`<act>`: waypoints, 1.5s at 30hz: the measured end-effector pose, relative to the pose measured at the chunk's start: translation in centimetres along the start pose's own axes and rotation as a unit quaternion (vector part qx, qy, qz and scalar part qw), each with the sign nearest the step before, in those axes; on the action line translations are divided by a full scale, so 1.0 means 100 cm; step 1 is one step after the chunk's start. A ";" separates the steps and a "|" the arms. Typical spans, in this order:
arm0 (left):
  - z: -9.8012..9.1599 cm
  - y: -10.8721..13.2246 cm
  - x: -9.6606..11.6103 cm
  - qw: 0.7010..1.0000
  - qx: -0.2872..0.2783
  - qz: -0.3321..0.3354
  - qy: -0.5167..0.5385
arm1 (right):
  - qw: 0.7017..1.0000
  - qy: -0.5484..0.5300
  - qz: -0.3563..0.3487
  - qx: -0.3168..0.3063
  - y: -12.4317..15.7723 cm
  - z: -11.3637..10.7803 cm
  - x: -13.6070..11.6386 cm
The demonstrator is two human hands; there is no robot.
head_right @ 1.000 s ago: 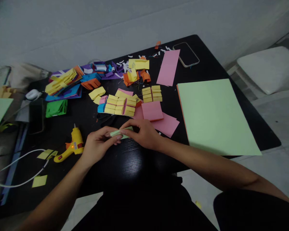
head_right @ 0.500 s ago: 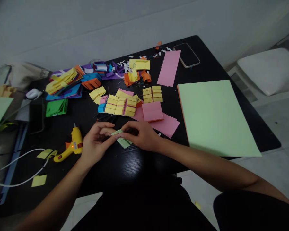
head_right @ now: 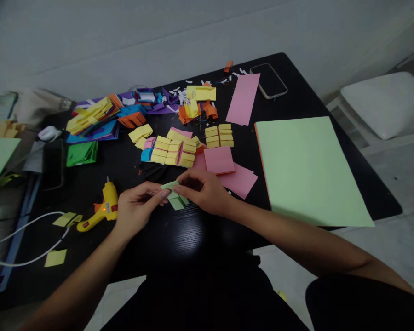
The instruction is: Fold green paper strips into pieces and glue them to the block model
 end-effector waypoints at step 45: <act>-0.004 -0.006 0.006 0.996 0.065 -0.007 0.059 | 0.996 0.070 0.040 -0.036 0.004 0.004 0.004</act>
Point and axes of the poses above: each hand's wrist, its own y-axis away from the middle knuckle, its own z-axis out of the palm, x = y × z, the point moved 3 cm from there along -y, towards the middle knuckle, and after that the axes turned 13 degrees about -x, right-handed, at the moved point
